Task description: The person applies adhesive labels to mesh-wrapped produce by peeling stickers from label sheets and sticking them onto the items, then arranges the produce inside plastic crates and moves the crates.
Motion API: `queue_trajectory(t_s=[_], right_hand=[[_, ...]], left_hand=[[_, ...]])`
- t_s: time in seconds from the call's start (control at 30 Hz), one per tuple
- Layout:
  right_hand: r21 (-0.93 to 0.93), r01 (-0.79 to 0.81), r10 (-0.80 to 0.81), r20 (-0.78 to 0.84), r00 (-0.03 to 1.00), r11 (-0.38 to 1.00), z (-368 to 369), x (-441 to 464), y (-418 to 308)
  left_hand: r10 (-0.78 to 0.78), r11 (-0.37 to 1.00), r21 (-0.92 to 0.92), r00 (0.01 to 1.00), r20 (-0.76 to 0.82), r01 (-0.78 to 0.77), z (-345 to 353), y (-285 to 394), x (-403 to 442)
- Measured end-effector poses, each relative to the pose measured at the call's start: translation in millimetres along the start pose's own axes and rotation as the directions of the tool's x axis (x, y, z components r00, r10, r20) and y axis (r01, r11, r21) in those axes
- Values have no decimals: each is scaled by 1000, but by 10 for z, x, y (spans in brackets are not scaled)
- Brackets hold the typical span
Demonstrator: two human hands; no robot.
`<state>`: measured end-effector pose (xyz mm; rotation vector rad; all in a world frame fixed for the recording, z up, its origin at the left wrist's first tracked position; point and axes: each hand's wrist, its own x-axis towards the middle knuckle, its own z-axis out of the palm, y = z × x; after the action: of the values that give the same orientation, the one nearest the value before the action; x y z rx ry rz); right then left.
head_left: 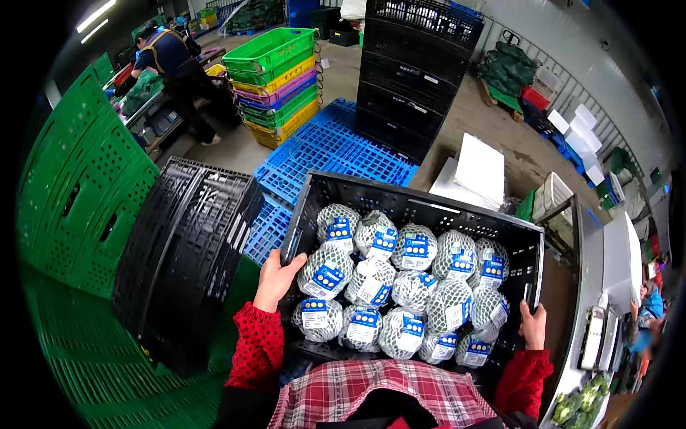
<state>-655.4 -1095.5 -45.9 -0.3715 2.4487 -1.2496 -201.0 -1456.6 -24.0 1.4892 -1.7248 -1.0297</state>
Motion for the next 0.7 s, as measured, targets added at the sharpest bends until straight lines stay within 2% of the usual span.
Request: queue_trajectory(t_s=[0.03, 0.13, 0.23, 0.27, 0.3, 0.33, 0.37, 0.43, 0.47, 0.5, 0.57, 0.6, 0.63, 0.7], right_hand=[[0, -17, 17, 34, 999, 1000, 280, 29, -163], [-15, -20, 21, 44, 999, 1000, 347, 194, -123], [-72, -8, 9, 13, 1000, 997, 503, 345, -127], [-32, -14, 15, 23, 1000, 999, 509, 306, -188], [-35, -15, 15, 17, 1000, 999, 489, 264, -164], [-20, -31, 31, 13, 999, 999, 466, 340, -117], [4, -43, 43, 40, 998, 999, 563, 657, -59], [7, -78, 77, 123, 989, 997, 718, 1632, 8], [3, -124, 122, 177, 977, 992, 828, 2369, 18], [-5, -170, 166, 230, 959, 986, 968, 3170, 24], [29, -201, 181, 322, 929, 979, 1345, 4802, -83], [67, -212, 175, 357, 918, 975, 1620, 5470, -159], [59, -204, 168, 370, 914, 977, 1938, 6069, -156], [49, -246, 215, 339, 916, 968, 2380, 6622, -158]], left_hand=[[-27, 999, 31, 1000, -9, 27, -182, -66, 223], [-14, 1000, -26, 1000, 3, 14, -11, -240, 407], [-66, 997, -24, 997, 38, 67, 85, -177, 583], [-11, 998, -58, 1000, 17, 12, 77, -172, 571], [-90, 994, -59, 994, 54, 93, 56, -115, 528], [-99, 994, -47, 994, 46, 101, 170, -123, 529], [-116, 993, -19, 993, 11, 116, 337, -130, 581], [-153, 988, -10, 988, -24, 153, 1150, -311, 967], [-275, 958, 74, 961, -29, 277, 1637, -256, 1283], [-300, 940, 151, 952, -52, 305, 2201, -350, 1785], [-356, 922, 146, 934, -43, 358, 3253, -64, 2791], [-339, 940, 48, 941, 5, 338, 3646, 71, 3282], [-310, 950, 29, 951, -7, 310, 3925, 162, 3800], [-348, 933, 99, 937, -5, 347, 4208, 83, 4641]])
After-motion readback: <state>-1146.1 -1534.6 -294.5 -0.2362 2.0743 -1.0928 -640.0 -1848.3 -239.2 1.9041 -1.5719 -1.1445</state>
